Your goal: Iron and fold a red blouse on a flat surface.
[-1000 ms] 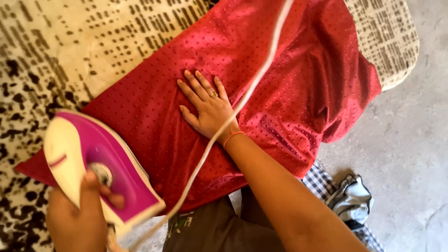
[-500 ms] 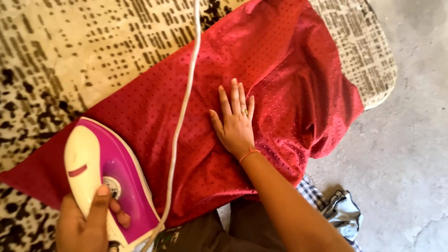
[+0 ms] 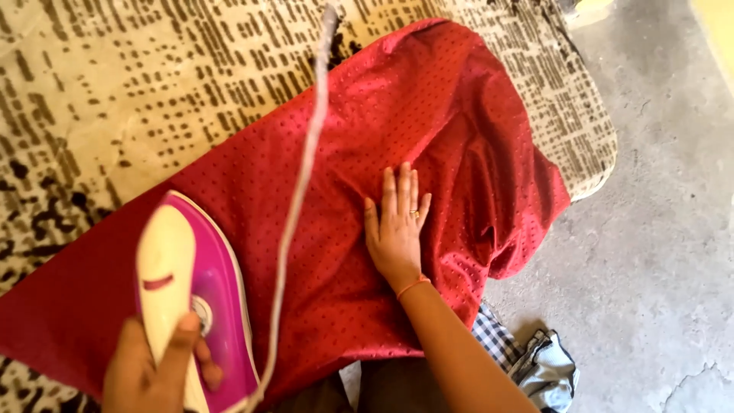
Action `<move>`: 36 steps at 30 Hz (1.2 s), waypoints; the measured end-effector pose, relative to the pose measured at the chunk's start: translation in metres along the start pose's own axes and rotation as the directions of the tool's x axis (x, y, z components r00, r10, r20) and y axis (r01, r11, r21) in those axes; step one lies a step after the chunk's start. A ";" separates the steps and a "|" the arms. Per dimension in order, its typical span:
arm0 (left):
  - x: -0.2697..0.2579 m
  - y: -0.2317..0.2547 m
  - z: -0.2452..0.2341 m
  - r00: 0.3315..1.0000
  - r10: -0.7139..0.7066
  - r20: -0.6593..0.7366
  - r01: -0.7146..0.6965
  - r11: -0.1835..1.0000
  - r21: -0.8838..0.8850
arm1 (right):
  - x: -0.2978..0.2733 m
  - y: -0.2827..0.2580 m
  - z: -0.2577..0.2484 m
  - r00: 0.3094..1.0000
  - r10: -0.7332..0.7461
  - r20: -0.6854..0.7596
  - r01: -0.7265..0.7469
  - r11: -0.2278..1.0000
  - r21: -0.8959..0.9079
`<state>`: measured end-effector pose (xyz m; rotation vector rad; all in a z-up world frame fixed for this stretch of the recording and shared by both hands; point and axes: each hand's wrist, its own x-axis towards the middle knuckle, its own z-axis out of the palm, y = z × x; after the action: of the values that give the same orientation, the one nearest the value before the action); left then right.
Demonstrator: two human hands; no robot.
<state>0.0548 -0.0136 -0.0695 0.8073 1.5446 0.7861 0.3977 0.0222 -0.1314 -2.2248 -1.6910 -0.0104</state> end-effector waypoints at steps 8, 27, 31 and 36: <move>0.024 0.086 0.044 0.993 -0.099 0.058 0.089 0.983 0.163 | 0.044 -0.061 0.013 0.915 -0.363 0.174 0.366 0.930 0.015; 0.041 0.093 0.074 0.965 -0.021 0.260 -0.053 0.961 0.272 | 0.070 -0.025 0.015 0.941 -0.328 0.079 0.321 0.943 0.083; 0.051 0.111 0.100 0.957 -0.067 0.281 0.014 0.982 0.188 | 0.069 -0.021 0.019 0.960 -0.276 0.039 0.266 0.951 0.156; 0.004 0.094 0.077 0.977 -0.123 0.173 0.077 0.965 0.249 | 0.070 -0.021 0.016 0.962 -0.264 0.069 0.250 0.954 0.168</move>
<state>0.1372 0.0435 -0.0010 0.9447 1.5156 0.4383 0.3952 0.0971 -0.1262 -1.9045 -1.9478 0.1570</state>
